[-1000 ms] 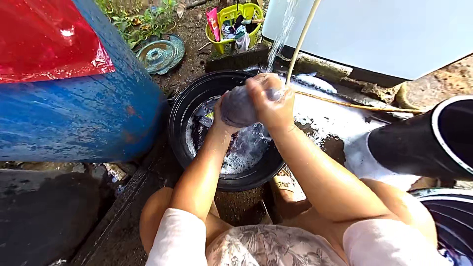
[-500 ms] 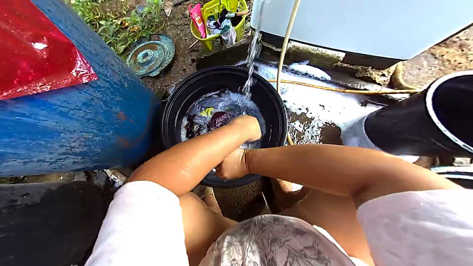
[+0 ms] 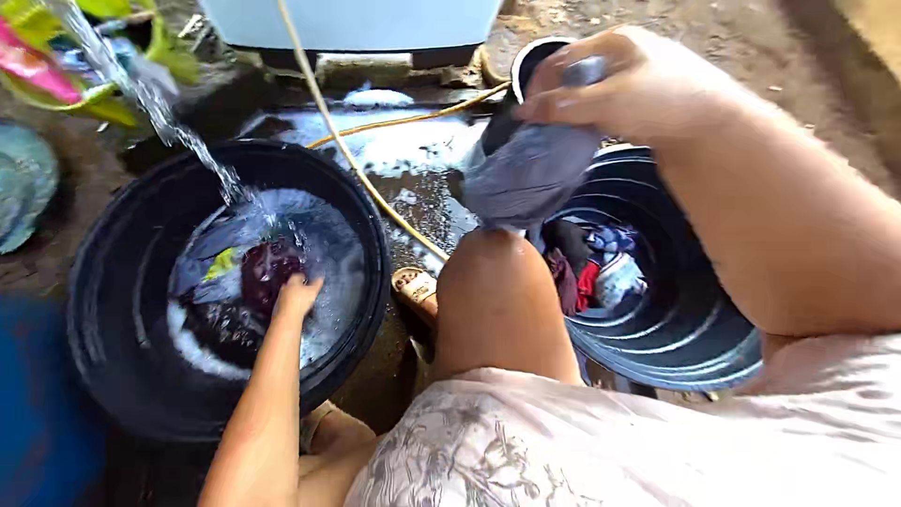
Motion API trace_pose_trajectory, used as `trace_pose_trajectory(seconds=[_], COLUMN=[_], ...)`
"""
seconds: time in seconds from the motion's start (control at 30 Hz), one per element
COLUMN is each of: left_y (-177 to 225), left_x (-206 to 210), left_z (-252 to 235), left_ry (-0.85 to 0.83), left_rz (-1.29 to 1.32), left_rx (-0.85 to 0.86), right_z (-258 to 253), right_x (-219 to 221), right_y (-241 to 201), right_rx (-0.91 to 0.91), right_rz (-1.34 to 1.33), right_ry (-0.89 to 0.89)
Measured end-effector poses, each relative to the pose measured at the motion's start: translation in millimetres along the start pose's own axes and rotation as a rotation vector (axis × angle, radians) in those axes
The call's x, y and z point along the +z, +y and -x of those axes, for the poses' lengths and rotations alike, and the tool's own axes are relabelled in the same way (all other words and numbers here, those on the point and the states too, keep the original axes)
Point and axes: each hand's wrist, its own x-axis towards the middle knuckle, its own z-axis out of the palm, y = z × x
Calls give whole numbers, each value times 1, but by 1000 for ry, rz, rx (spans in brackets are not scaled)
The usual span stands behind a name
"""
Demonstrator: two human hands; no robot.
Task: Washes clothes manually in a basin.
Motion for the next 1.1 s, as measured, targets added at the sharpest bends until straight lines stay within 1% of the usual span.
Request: trace_pose_trajectory(seconds=[0.03,0.07,0.1,0.17,0.2,0.23,0.27,0.3,0.33,0.37,0.4,0.43,0.53,0.57,0.6,0.63,0.67,0.7,0.77,0.83,0.87,0.9,0.93,1.0,1.07,1.1], left_y=[-21,-36,-46,-57,-61,-66,-69,-65,-56,-46,-37,-32,-54,-62,-68,-72,-75,-74,-70,-65,-57,-49,-39,-6,28,40], left_x=[21,37,49,60,61,61,59,53,48,44,43,46,71,74,74,73,72,71,66,65,62,57,46,1,-61,-91], left_z=[0,6,15,28,31,31,29,29,31,34,36,37,37,35,33,32,32,35,43,41,38,32,27,32,61,80], left_ry=[-54,-113,-124,-138,-184,-201,-168,-93,1,68,88,38,-218,-264,-280,-280,-270,-269,-262,-314,-370,-406,-404,-318,-186,-124], left_rz=[-199,-344,-445,-559,-588,-575,-528,-444,-344,-240,-170,-154,-306,-373,-447,-512,-571,-613,-630,-730,-754,-709,-592,-326,-129,-77], left_rx=[-76,-129,-149,-179,-195,-175,-139,-87,-19,34,40,12,-152,-191,-191,-153,-104,-103,-184,-195,-143,-46,55,189,286,322], right_z=[17,34,49,73,82,89,92,90,84,77,68,59,26,16,6,-3,-12,-22,-39,-50,-54,-59,-64,-75,-84,-91], right_x=[-29,-53,-71,-91,-95,-98,-100,-101,-98,-92,-85,-76,-50,-40,-27,-15,-3,12,54,100,118,134,149,177,202,216], right_y=[14,31,51,99,128,158,188,205,205,195,180,159,102,90,80,66,49,34,16,-13,-30,-44,-55,-68,-73,-71], right_rx=[164,281,387,591,687,752,778,775,747,687,616,552,300,194,72,-5,-38,-77,-234,-291,-293,-317,-343,-376,-332,-328], right_rz=[-57,-93,-86,48,134,232,347,436,476,467,436,410,467,496,515,520,510,499,462,443,435,418,392,315,226,197], right_ry=[49,92,139,210,193,159,143,105,62,31,17,-2,-124,-158,-168,-190,-231,-264,-294,-417,-514,-596,-656,-701,-696,-683])
